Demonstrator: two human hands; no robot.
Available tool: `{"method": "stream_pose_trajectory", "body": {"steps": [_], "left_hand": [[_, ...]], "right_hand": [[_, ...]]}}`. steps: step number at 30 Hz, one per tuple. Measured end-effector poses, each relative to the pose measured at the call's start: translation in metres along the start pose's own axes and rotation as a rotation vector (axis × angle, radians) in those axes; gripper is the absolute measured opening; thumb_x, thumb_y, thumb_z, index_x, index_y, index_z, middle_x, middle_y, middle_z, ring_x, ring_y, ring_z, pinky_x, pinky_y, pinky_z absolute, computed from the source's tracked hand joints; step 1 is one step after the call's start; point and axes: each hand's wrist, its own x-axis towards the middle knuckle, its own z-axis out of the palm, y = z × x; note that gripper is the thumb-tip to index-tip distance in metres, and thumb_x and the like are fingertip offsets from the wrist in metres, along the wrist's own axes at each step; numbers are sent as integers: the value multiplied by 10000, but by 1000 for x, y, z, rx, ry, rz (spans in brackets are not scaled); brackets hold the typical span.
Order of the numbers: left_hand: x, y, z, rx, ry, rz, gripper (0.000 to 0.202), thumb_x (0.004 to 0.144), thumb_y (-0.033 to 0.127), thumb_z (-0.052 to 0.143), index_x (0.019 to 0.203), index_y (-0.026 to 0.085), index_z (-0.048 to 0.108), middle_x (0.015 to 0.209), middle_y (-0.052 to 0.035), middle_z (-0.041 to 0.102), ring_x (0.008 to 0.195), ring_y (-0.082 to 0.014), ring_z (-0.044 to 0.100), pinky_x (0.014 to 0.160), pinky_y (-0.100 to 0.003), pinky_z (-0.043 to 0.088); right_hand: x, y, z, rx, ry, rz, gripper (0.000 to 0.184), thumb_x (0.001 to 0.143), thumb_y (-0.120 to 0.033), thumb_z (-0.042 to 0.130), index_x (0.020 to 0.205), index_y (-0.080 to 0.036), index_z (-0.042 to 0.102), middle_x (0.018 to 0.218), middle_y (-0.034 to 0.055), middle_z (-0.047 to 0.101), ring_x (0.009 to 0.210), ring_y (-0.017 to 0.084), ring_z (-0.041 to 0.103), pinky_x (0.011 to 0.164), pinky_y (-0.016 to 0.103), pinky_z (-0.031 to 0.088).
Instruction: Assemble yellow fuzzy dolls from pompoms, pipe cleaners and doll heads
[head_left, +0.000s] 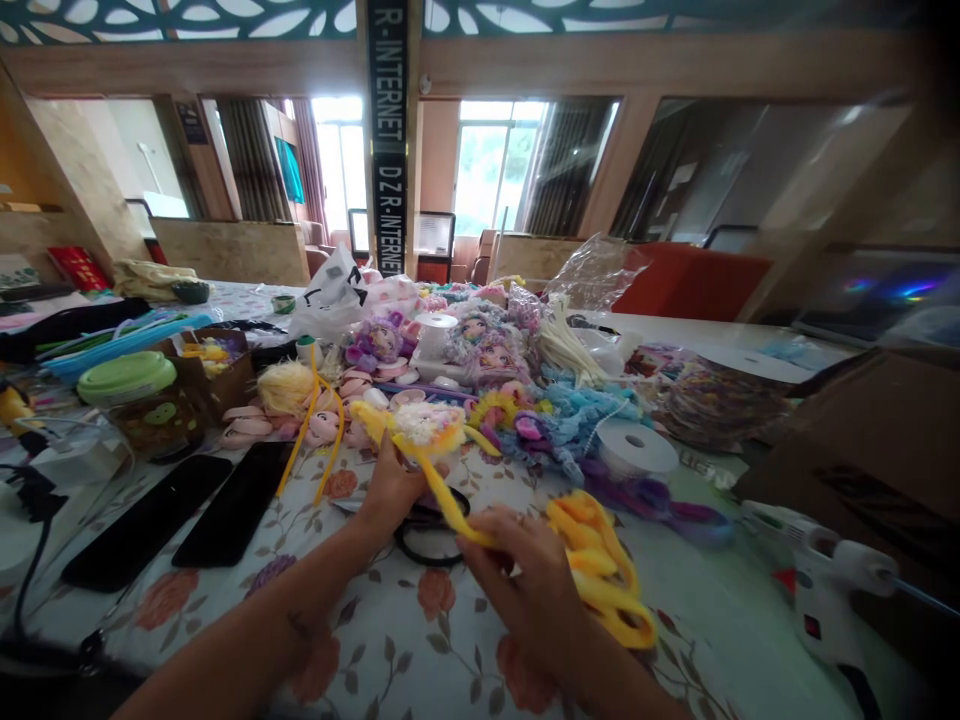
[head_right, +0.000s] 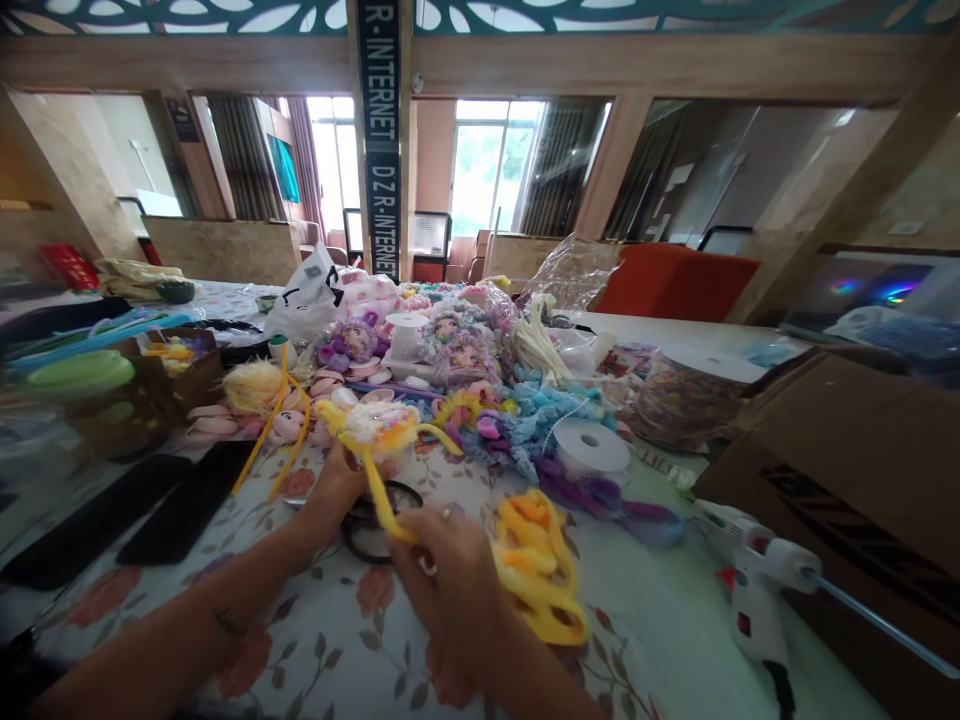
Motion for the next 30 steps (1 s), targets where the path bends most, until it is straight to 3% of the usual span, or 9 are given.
{"method": "stream_pose_trajectory", "body": {"steps": [4, 7, 11, 14, 17, 19, 24, 27, 30], "left_hand": [[-2, -2, -2, -93, -91, -29, 543, 605, 193, 773, 1101, 192, 552, 1056, -68, 658, 1003, -252, 593, 864, -340, 466], [-4, -5, -4, -216, -213, -123, 409, 705, 241, 711, 1088, 170, 587, 1015, -77, 677, 985, -266, 604, 871, -364, 466], [-4, -7, -6, -348, -388, -306, 335, 765, 335, 655, 1021, 119, 646, 973, -114, 695, 989, -311, 606, 854, -388, 472], [-4, -9, -6, -413, -453, -363, 374, 788, 377, 623, 1034, 98, 658, 1012, -138, 692, 1012, -323, 601, 874, -399, 468], [-5, -9, -4, -457, -475, -392, 435, 804, 423, 589, 1079, 92, 650, 1079, -158, 676, 1045, -314, 600, 922, -422, 456], [-6, -7, -2, -484, -491, -412, 459, 812, 446, 573, 1111, 104, 640, 1090, -154, 675, 1072, -308, 593, 942, -426, 449], [-10, -4, -1, -503, -583, -478, 494, 855, 474, 500, 1180, 117, 606, 1060, -141, 690, 1087, -298, 595, 973, -418, 428], [-11, -6, -1, -485, -598, -492, 490, 868, 471, 478, 1202, 132, 593, 1037, -126, 699, 1062, -286, 610, 969, -405, 427], [-14, -7, -1, -426, -590, -477, 462, 875, 460, 477, 1175, 136, 613, 996, -104, 706, 1021, -287, 624, 924, -390, 452]], "right_hand": [[-11, -16, 9, -86, -76, -406, 134, 856, -162, 503, 950, -186, 594, 659, 30, 590, 563, 157, 545, 528, 267, 418], [-16, -22, 11, -76, -175, -510, 219, 849, -160, 496, 1054, -196, 566, 713, 52, 649, 606, 176, 604, 587, 283, 482], [-20, -17, 4, -37, -186, -491, 356, 808, -207, 556, 1160, -202, 508, 772, 60, 690, 689, 205, 658, 667, 311, 525], [-20, -6, -3, -3, -12, -425, 427, 780, -169, 577, 1194, -207, 479, 800, 55, 697, 727, 210, 670, 679, 316, 528], [-14, 4, -8, 35, 193, -301, 328, 796, -108, 560, 1096, -239, 541, 808, 35, 683, 711, 178, 658, 655, 291, 519], [-8, 8, -11, 47, 248, -251, 293, 807, -85, 547, 1051, -243, 579, 886, 54, 667, 808, 192, 649, 698, 311, 520], [3, 12, -11, -98, 154, -358, 423, 799, -88, 536, 1185, -256, 574, 1351, 106, 466, 1255, 321, 425, 966, 516, 410], [4, 13, -8, -147, 95, -358, 418, 804, -126, 544, 1200, -258, 572, 1498, 76, 287, 1362, 359, 262, 1024, 567, 340], [4, 16, -5, -148, 53, -307, 399, 816, -163, 554, 1204, -253, 569, 1541, 57, 186, 1390, 367, 192, 1046, 574, 316]]}}
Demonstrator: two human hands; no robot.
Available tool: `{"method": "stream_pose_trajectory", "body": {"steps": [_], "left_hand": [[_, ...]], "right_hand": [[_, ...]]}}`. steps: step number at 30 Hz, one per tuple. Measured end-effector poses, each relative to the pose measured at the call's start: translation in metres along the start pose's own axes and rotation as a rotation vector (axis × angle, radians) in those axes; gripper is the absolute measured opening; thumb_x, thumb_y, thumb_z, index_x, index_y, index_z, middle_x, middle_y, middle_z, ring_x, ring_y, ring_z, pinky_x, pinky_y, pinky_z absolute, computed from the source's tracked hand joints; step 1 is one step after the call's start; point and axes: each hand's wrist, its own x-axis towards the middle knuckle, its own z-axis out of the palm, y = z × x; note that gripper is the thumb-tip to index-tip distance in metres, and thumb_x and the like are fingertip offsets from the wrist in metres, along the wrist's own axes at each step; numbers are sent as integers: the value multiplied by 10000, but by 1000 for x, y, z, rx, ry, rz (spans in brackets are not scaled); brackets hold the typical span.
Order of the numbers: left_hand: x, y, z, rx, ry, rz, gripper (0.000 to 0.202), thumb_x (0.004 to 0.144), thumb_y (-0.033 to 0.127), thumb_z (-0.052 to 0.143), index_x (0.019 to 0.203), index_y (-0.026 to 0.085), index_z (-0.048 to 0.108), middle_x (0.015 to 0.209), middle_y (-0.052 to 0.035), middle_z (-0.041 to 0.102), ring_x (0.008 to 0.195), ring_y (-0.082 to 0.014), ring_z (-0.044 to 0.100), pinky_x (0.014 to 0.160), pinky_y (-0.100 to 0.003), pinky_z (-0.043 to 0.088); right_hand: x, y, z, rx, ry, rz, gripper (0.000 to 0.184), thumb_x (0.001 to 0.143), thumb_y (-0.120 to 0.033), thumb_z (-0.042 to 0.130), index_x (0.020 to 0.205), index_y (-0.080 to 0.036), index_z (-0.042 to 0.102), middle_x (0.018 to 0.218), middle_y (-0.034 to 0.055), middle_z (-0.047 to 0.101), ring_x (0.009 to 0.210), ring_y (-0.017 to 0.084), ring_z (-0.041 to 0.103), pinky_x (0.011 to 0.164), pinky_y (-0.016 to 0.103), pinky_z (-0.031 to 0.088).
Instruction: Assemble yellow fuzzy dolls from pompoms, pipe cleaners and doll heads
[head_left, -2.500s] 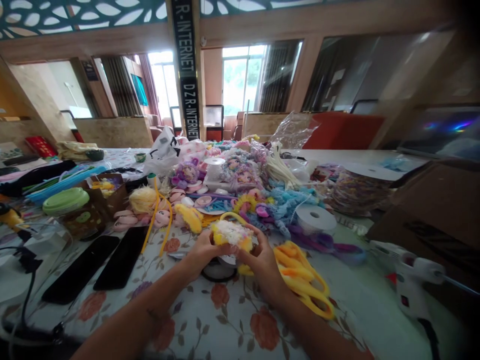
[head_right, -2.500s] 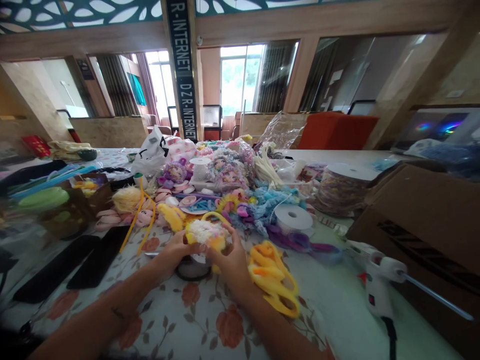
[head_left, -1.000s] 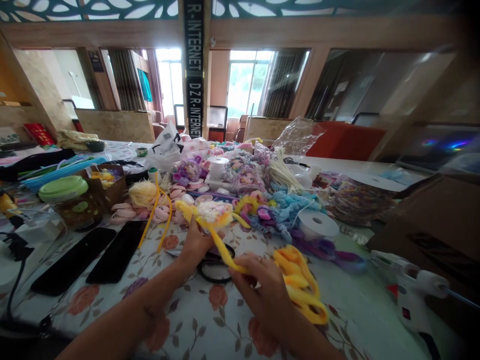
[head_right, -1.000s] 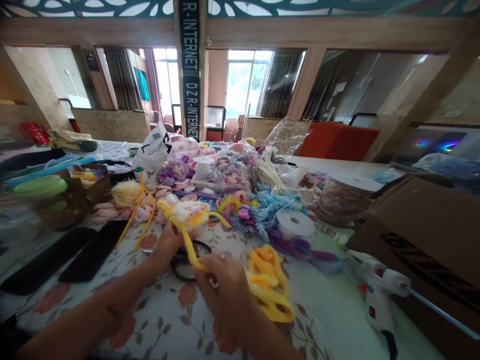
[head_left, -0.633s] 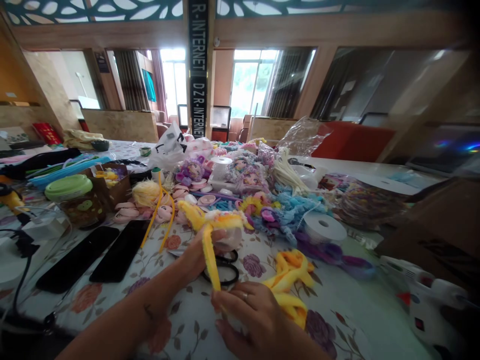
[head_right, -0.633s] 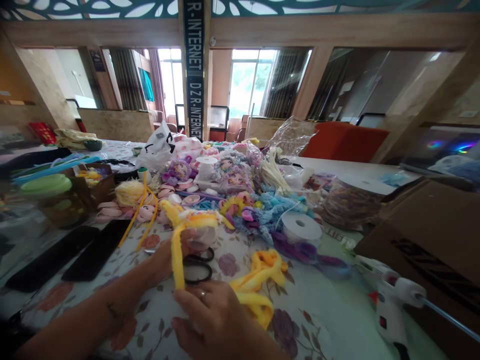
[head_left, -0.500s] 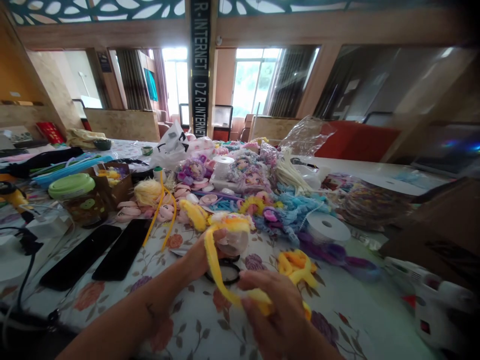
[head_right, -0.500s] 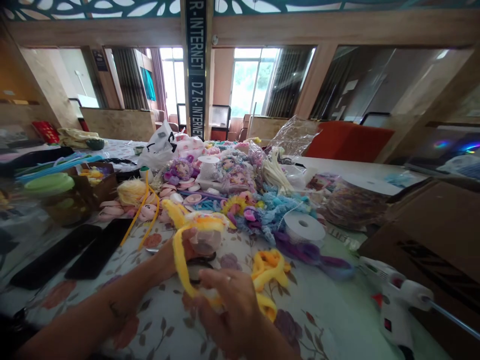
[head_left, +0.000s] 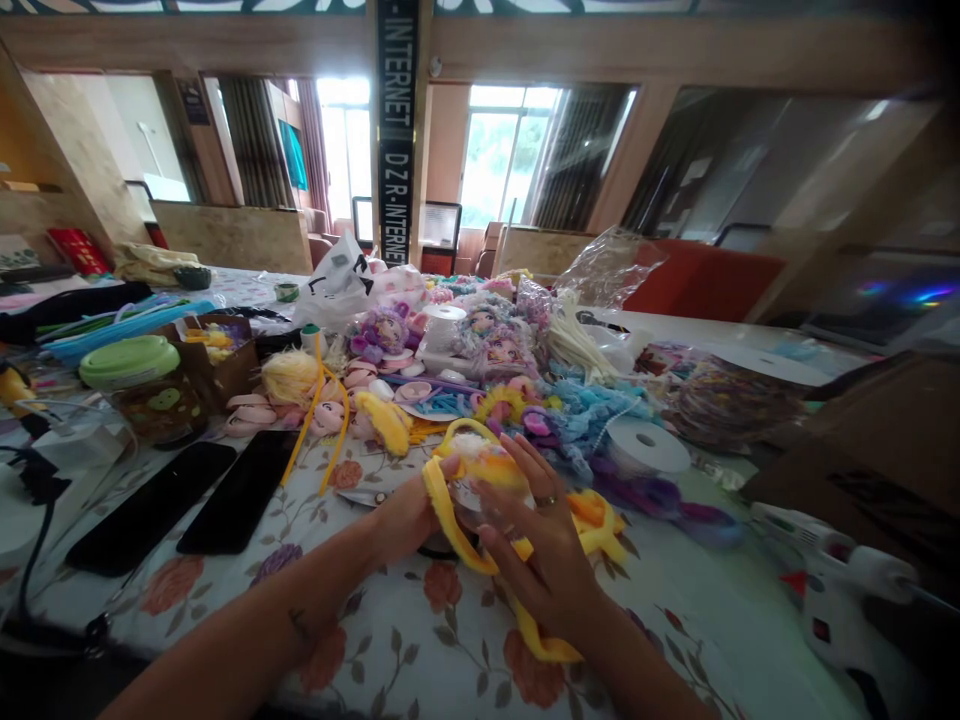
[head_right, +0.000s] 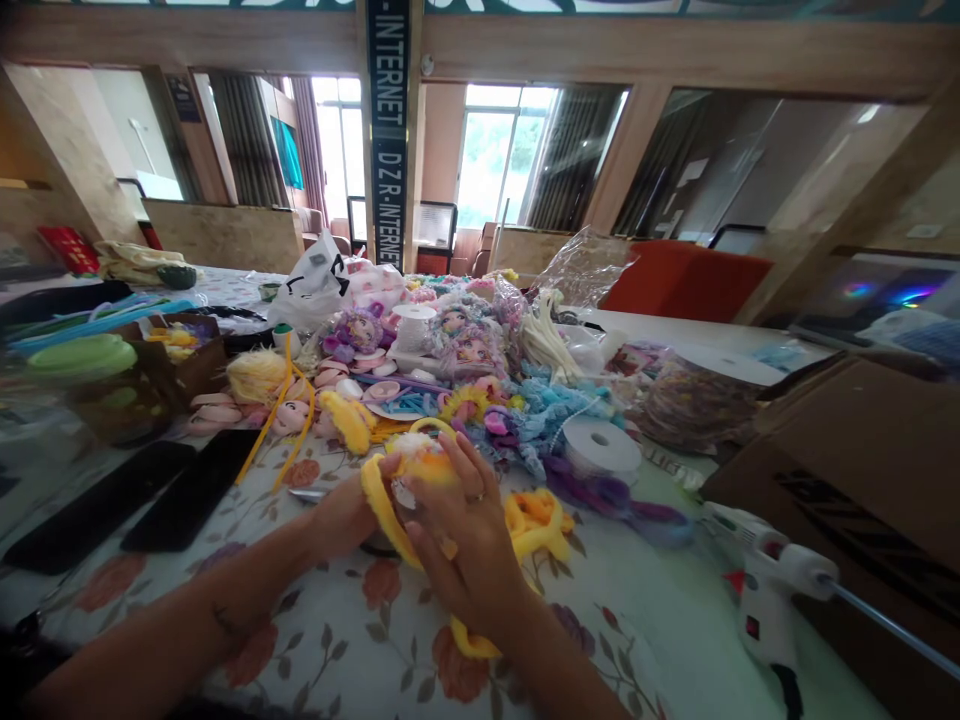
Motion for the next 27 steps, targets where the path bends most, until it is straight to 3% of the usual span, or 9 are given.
{"method": "stream_pose_trajectory", "body": {"steps": [4, 10, 16, 19, 24, 27], "left_hand": [[-2, -1, 2, 83, 6, 24, 420, 879, 436, 490, 1133, 134, 632, 971, -94, 699, 935, -275, 641, 844, -374, 483], [-3, -3, 1, 83, 10, 29, 386, 862, 387, 540, 1145, 136, 616, 997, -107, 677, 903, -234, 634, 744, -308, 491], [-4, -5, 2, 49, 0, -16, 390, 861, 406, 531, 1092, 112, 644, 899, -103, 697, 773, -219, 640, 749, -328, 482], [-3, -4, 4, 10, 18, -27, 407, 848, 409, 546, 1093, 101, 649, 986, -122, 698, 905, -257, 641, 828, -345, 472], [-2, -3, 3, 20, -6, -22, 446, 860, 438, 507, 1161, 131, 624, 1057, -127, 686, 949, -290, 640, 824, -375, 479], [-3, -4, 4, 57, -9, 5, 437, 859, 436, 510, 1159, 141, 626, 1050, -119, 688, 915, -287, 649, 790, -370, 489]], "right_hand": [[-1, 2, 2, 20, -28, 42, 402, 837, -197, 547, 1235, -255, 542, 1537, 59, 195, 1391, 358, 205, 1051, 547, 335], [-2, 2, 2, 50, -81, 99, 456, 855, -232, 535, 1304, -203, 457, 1535, 130, 158, 1381, 350, 245, 1049, 504, 361], [-2, 2, 2, 61, -53, 79, 524, 853, -232, 525, 1359, -232, 389, 1541, 106, 168, 1384, 336, 249, 1062, 504, 349], [-2, 1, 1, 94, -6, 46, 634, 839, -233, 536, 1422, -252, 290, 1541, 97, 179, 1387, 338, 238, 1062, 529, 341], [-2, -1, -1, 92, -24, -8, 536, 812, -220, 564, 1331, -287, 451, 1556, 36, 129, 1398, 367, 186, 1078, 562, 299], [-3, 0, 0, 88, -52, 3, 518, 817, -205, 563, 1320, -277, 464, 1551, 37, 135, 1404, 363, 164, 1089, 554, 288]]}}
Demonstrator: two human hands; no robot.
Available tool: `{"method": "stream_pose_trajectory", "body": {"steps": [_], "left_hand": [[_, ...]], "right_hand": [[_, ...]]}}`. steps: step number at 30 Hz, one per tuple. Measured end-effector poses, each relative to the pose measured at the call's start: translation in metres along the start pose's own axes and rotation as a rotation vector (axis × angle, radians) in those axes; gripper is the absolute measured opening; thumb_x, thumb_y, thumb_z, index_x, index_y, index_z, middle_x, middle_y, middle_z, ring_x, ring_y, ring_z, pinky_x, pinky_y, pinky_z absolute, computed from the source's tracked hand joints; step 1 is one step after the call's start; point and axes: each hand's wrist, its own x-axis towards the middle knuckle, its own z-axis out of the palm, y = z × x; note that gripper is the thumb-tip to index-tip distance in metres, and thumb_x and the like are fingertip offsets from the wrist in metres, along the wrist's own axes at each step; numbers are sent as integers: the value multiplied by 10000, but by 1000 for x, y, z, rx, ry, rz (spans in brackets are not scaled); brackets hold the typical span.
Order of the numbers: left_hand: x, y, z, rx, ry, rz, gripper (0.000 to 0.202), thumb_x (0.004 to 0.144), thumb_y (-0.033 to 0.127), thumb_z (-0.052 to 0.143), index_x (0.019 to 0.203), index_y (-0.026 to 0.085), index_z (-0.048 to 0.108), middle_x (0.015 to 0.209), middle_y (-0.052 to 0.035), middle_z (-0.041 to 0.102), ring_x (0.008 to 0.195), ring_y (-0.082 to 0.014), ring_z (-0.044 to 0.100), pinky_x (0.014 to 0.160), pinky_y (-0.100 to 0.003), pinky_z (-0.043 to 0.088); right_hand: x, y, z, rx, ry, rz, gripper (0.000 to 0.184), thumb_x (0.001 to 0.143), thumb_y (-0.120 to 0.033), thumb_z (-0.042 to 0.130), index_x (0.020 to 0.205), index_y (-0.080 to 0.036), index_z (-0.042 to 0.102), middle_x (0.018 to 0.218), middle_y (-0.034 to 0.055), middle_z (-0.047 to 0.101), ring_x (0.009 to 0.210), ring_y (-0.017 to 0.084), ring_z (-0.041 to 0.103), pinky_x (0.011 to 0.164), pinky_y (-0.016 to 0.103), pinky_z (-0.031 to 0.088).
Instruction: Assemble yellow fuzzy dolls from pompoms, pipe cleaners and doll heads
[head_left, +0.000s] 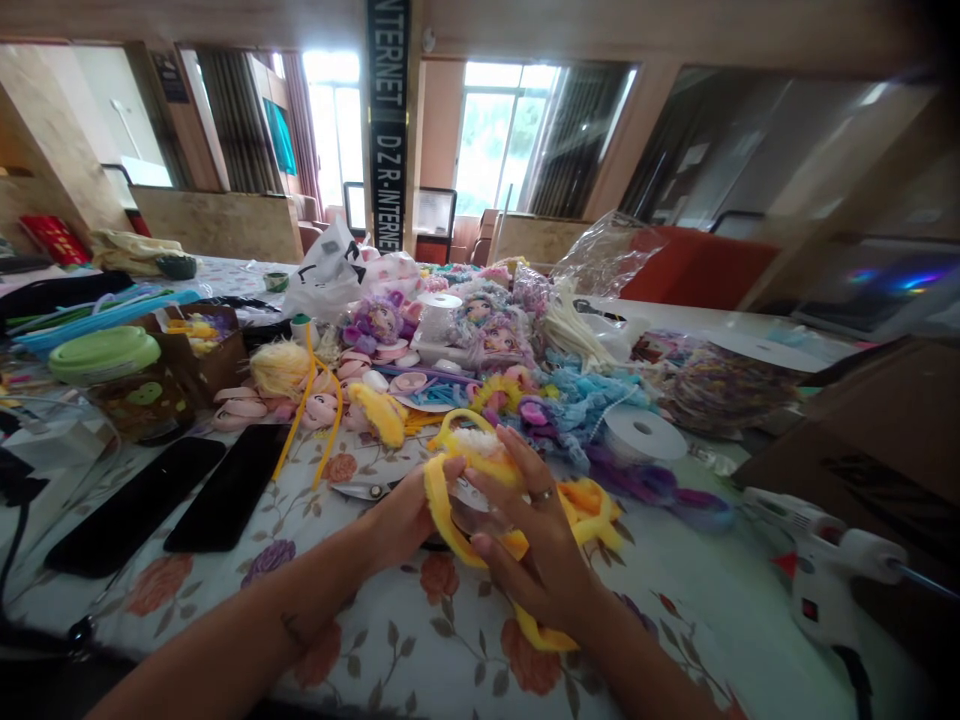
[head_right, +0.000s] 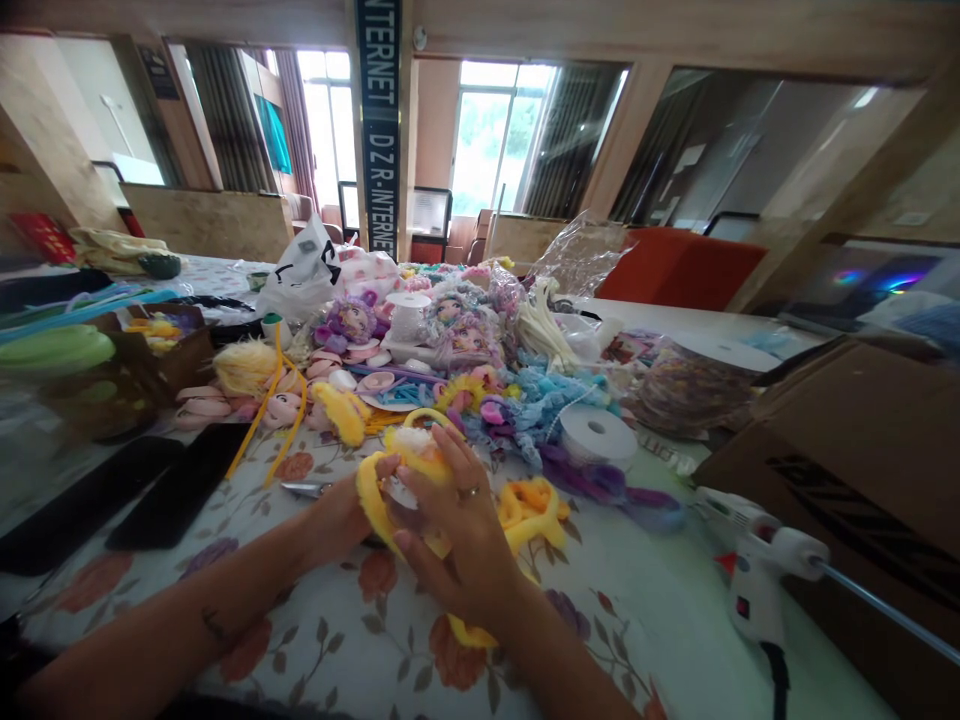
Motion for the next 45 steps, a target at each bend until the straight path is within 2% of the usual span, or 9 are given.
{"method": "stream_pose_trajectory", "body": {"steps": [5, 11, 15, 19, 21, 29, 38, 41, 45], "left_hand": [[-2, 1, 3, -22, 5, 53, 420, 835, 393, 562, 1167, 142, 621, 1083, -130, 678, 967, -297, 638, 788, -360, 500], [-4, 4, 1, -55, -11, -59, 457, 831, 389, 554, 1208, 133, 590, 1087, -111, 680, 1013, -300, 617, 822, -351, 485], [-3, 3, 0, -37, -18, -41, 416, 824, 397, 566, 1148, 143, 622, 1002, -101, 702, 951, -268, 641, 826, -341, 486], [-1, 3, -3, 12, -69, 14, 324, 785, 392, 617, 988, 148, 683, 789, -67, 712, 797, -229, 668, 728, -299, 502], [-1, 5, -4, 32, -72, 13, 285, 768, 366, 631, 933, 141, 692, 743, -60, 703, 791, -230, 670, 719, -291, 496], [-3, 9, -2, 67, -19, -47, 221, 721, 284, 614, 875, 146, 694, 744, -39, 708, 729, -202, 672, 721, -279, 496], [-5, 6, -2, -33, 68, -44, 229, 821, 211, 523, 954, 124, 688, 855, -57, 712, 766, -188, 658, 791, -295, 481], [-5, 6, -3, -100, 32, -54, 312, 842, 269, 516, 1074, 112, 654, 920, -94, 707, 839, -222, 650, 770, -322, 492], [-3, 5, -9, -226, -118, -98, 419, 826, 333, 507, 1140, 77, 612, 1017, -156, 678, 946, -280, 629, 812, -383, 482]], "right_hand": [[-1, 3, 1, 31, -28, 81, 512, 845, -212, 531, 1345, -253, 426, 1552, 66, 124, 1401, 355, 180, 1074, 511, 329], [-1, 3, 1, 42, -29, 57, 525, 846, -228, 539, 1355, -230, 410, 1543, 91, 145, 1396, 340, 203, 1085, 489, 312], [0, 1, 0, 56, -24, 34, 514, 850, -239, 531, 1351, -235, 417, 1554, 79, 105, 1390, 333, 225, 1069, 471, 340], [2, 0, -1, 90, -62, -6, 520, 844, -255, 540, 1351, -215, 429, 1561, 82, 74, 1398, 342, 198, 1082, 481, 315], [2, 0, -2, 104, -73, -11, 509, 844, -257, 540, 1340, -197, 447, 1564, 86, 58, 1399, 340, 195, 1091, 475, 301], [1, -1, -3, 142, -59, -4, 485, 838, -252, 552, 1307, -147, 484, 1561, 109, 79, 1397, 321, 211, 1105, 443, 291], [0, -1, 0, 194, -25, -47, 573, 831, -220, 546, 1380, -162, 393, 1544, 136, 155, 1390, 327, 229, 1089, 479, 308], [-2, 0, 1, 152, 43, -105, 649, 798, -207, 553, 1409, -164, 340, 1542, 146, 155, 1381, 360, 234, 1067, 538, 311], [-3, 1, 1, 25, 67, -210, 580, 770, -257, 571, 1336, -200, 463, 1534, 114, 193, 1351, 402, 270, 1046, 595, 289]]}}
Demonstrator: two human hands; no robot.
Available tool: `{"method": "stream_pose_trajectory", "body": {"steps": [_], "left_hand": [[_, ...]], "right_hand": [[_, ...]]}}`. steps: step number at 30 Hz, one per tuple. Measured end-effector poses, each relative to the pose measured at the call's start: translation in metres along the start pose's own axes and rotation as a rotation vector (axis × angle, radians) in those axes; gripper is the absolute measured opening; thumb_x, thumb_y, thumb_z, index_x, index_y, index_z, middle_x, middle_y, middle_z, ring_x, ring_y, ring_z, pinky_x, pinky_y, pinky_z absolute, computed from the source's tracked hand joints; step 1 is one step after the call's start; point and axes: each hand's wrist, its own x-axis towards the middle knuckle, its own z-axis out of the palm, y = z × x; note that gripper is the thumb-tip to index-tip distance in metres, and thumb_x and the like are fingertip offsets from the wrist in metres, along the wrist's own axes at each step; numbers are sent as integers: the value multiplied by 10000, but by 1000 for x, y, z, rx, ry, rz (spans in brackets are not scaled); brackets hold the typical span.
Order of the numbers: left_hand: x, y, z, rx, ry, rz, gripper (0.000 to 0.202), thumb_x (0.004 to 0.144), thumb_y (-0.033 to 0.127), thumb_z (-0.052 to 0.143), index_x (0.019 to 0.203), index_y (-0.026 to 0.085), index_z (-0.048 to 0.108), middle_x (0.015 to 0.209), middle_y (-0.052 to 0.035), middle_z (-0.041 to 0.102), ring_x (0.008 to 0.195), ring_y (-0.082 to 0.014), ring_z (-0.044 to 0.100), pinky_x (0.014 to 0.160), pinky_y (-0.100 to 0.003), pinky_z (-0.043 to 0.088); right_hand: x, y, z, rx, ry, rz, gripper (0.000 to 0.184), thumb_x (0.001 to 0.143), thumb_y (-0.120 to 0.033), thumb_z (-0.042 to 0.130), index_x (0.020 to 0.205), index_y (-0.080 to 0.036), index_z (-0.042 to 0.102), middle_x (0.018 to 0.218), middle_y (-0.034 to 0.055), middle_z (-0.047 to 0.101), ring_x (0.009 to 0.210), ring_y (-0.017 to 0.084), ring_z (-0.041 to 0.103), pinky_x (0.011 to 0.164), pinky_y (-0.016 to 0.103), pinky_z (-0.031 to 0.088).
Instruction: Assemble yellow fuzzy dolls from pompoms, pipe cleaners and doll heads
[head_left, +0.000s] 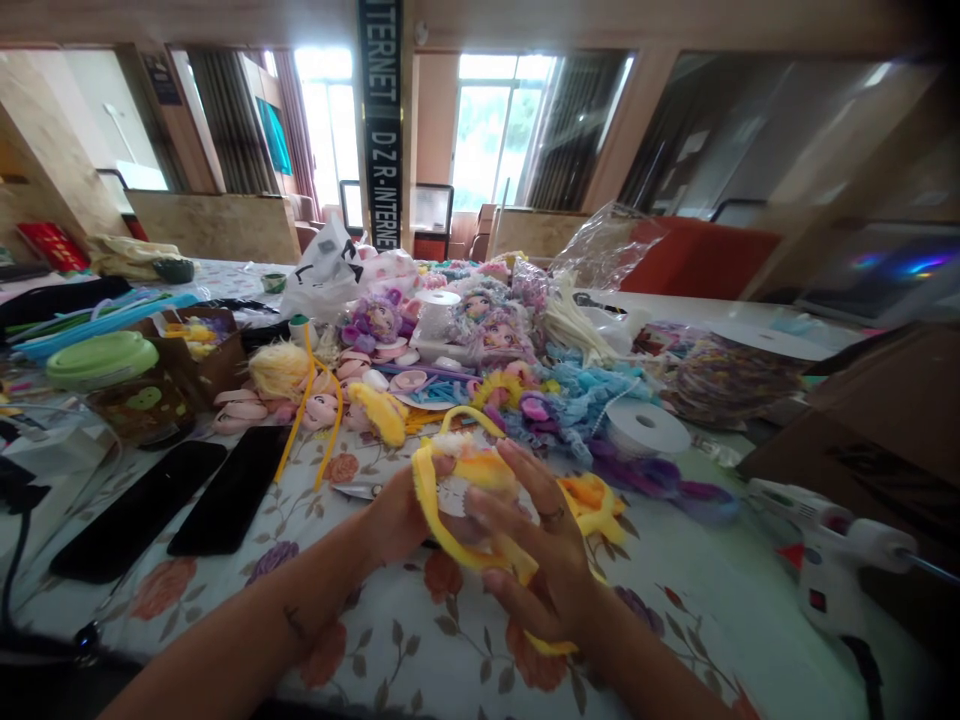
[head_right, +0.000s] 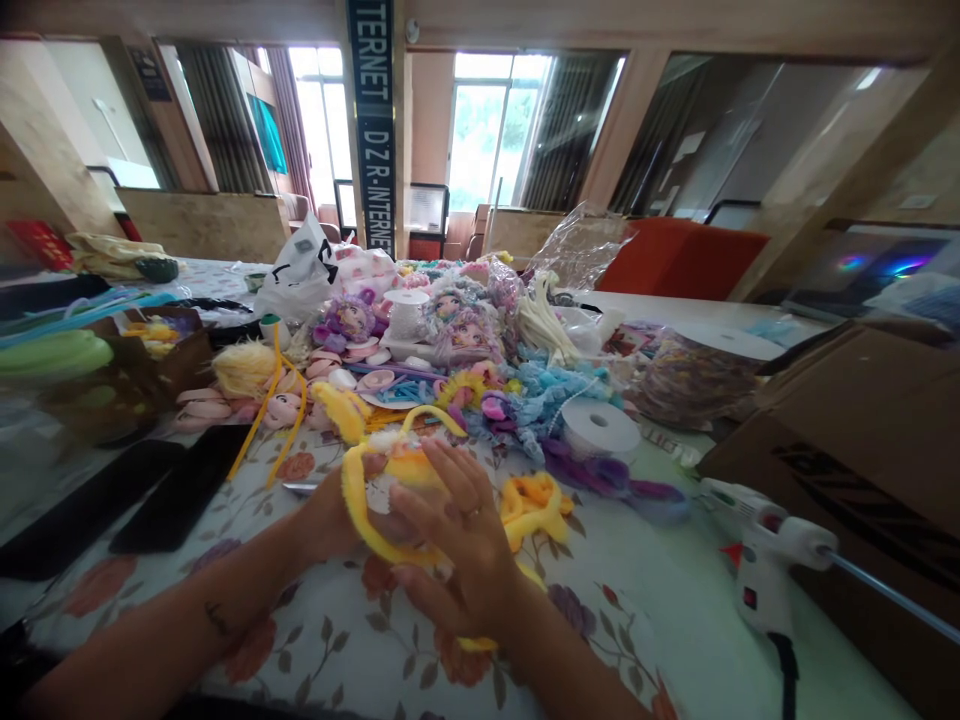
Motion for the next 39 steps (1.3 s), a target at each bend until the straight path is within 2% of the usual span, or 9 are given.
{"method": "stream_pose_trajectory", "body": {"steps": [3, 7, 12, 14, 17, 27, 33, 36, 39], "left_hand": [[1, -1, -2, -46, -26, -33, 425, 811, 316, 510, 1137, 61, 605, 984, -150, 685, 918, -266, 634, 807, -354, 467], [1, -2, 3, -44, 33, -45, 417, 770, 288, 545, 1103, 46, 618, 878, -136, 701, 816, -254, 646, 723, -323, 468], [1, 1, 10, -58, 80, -21, 425, 813, 314, 503, 1129, 51, 610, 941, -148, 696, 868, -259, 640, 797, -359, 468], [0, 2, 9, -57, 77, -36, 444, 833, 328, 481, 1155, 45, 596, 999, -160, 685, 917, -263, 630, 825, -366, 462], [-1, 0, 5, -62, 43, -74, 461, 813, 329, 492, 1152, 33, 593, 1000, -167, 683, 897, -257, 632, 810, -361, 469], [1, -2, 3, -153, 116, -81, 260, 769, 268, 550, 934, 106, 671, 826, -89, 710, 732, -207, 654, 695, -295, 477], [-1, 1, 8, -123, 60, -84, 405, 801, 307, 512, 1083, 39, 625, 945, -154, 697, 859, -257, 647, 791, -356, 468], [-2, 0, 6, -155, 63, -126, 437, 806, 321, 491, 1115, 35, 609, 927, -143, 696, 874, -255, 645, 796, -345, 463], [-2, -2, 0, -184, 78, -166, 395, 793, 293, 504, 1086, 58, 626, 892, -115, 702, 834, -237, 653, 755, -312, 467]], "right_hand": [[1, 2, 0, -2, -9, 13, 542, 792, -288, 544, 1326, -217, 480, 1541, 100, 183, 1359, 400, 256, 1045, 592, 283], [4, 9, -2, -11, 2, 112, 542, 867, -346, 453, 1391, -221, 396, 1554, 96, 139, 1387, 374, 207, 1061, 568, 273], [0, 13, -2, -89, 67, 74, 618, 913, -509, 308, 1446, -197, 294, 1541, 125, 162, 1379, 378, 220, 1055, 578, 268], [-2, 12, -1, -128, 89, 2, 627, 905, -549, 278, 1424, -203, 343, 1529, 128, 193, 1359, 387, 261, 1049, 591, 259], [-2, 10, 1, -142, 4, -60, 589, 900, -561, 279, 1347, -221, 457, 1517, 121, 225, 1341, 392, 291, 1049, 603, 241], [0, 16, 3, -78, -28, 108, 640, 910, -595, 228, 1415, -224, 361, 1528, 114, 205, 1382, 373, 212, 1066, 587, 240], [-5, 10, 3, -157, 147, -14, 685, 898, -607, 221, 1451, -209, 289, 1535, 103, 187, 1354, 372, 270, 1060, 573, 254], [-7, 10, 7, -204, 40, -101, 685, 875, -646, 250, 1406, -235, 385, 1531, 89, 209, 1324, 382, 322, 1075, 583, 217], [-5, 12, 8, -157, -1, -64, 625, 888, -603, 265, 1388, -255, 407, 1537, 82, 193, 1341, 383, 297, 1070, 593, 218]]}}
